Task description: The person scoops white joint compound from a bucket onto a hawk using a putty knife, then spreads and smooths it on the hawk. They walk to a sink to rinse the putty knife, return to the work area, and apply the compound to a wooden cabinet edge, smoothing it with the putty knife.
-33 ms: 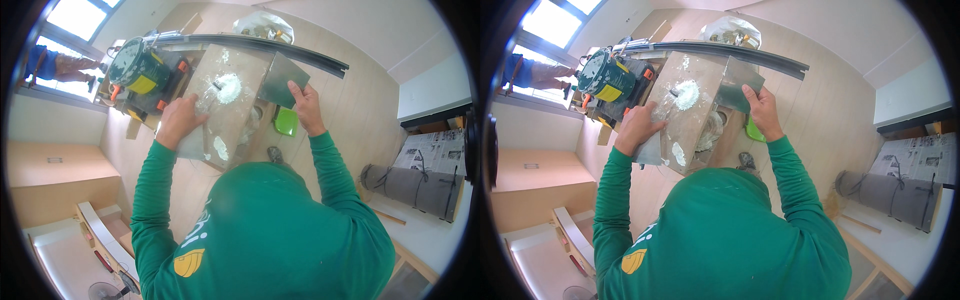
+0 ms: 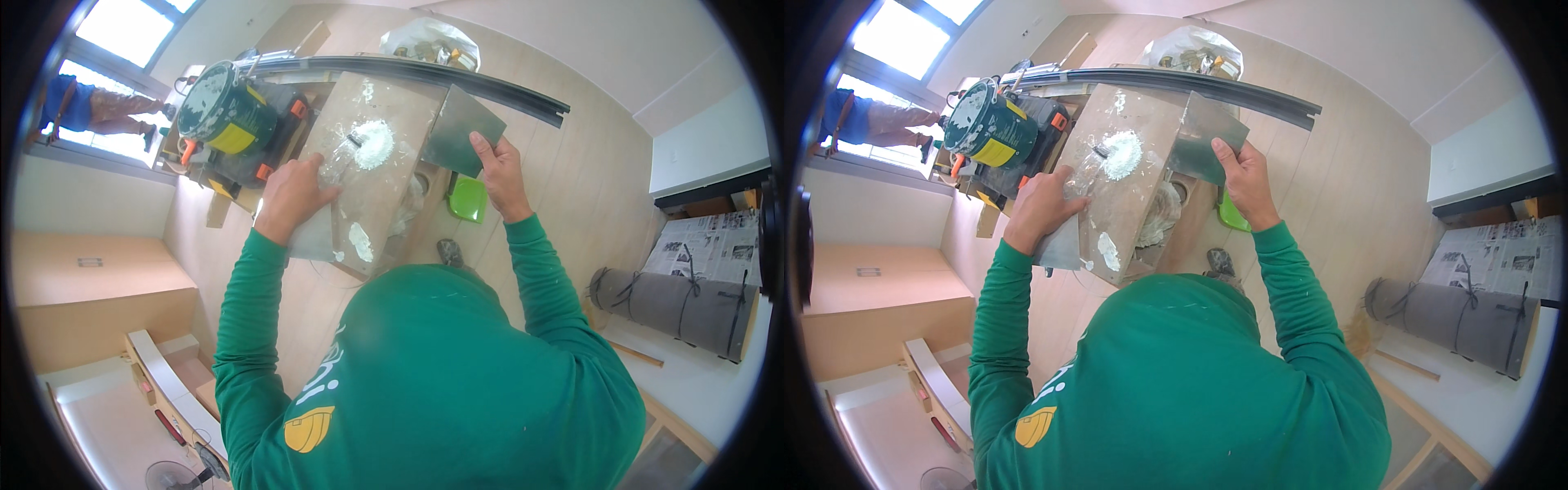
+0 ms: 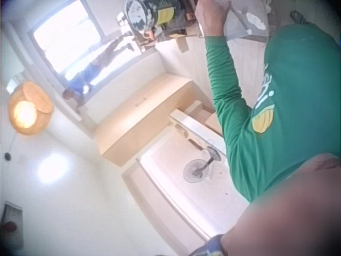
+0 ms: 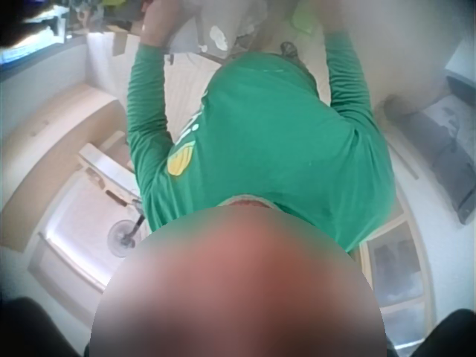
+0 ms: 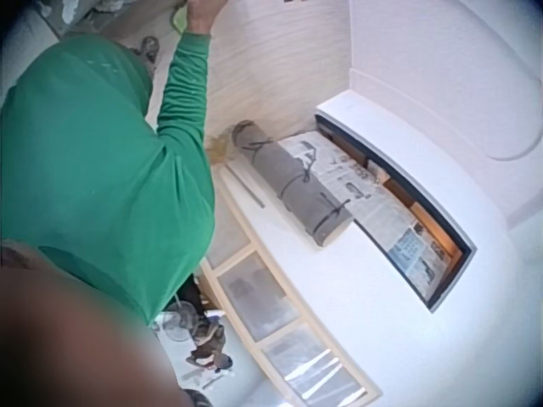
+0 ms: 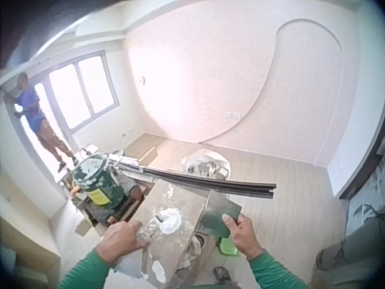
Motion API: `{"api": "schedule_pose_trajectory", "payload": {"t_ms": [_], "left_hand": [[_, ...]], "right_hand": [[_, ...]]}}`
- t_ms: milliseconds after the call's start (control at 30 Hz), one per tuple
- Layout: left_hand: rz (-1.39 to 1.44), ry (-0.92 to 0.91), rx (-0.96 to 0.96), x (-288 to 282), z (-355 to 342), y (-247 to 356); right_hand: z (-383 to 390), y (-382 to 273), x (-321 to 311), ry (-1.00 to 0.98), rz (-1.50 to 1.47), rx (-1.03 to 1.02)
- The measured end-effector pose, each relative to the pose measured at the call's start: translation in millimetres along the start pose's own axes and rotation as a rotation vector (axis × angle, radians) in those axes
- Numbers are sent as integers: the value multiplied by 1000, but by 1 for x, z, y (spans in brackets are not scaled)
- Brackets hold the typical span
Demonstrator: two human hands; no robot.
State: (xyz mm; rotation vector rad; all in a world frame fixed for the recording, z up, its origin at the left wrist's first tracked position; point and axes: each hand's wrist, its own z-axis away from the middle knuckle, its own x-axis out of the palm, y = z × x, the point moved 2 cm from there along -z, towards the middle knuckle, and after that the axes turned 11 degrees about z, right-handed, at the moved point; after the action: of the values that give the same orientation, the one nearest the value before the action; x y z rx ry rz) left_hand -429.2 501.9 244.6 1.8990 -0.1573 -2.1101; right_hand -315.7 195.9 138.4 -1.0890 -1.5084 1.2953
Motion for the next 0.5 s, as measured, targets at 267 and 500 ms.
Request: {"api": "schedule_pose_trajectory", "payload": {"t_ms": [267,500], "left_hand": [[-20,-28,-13,0,4,3],[-48,-14,-16,-4,-2,9]], "right_hand": [[8,0,-2,-9,-6,16],[5,4,-4,-7,-42,14]]}}
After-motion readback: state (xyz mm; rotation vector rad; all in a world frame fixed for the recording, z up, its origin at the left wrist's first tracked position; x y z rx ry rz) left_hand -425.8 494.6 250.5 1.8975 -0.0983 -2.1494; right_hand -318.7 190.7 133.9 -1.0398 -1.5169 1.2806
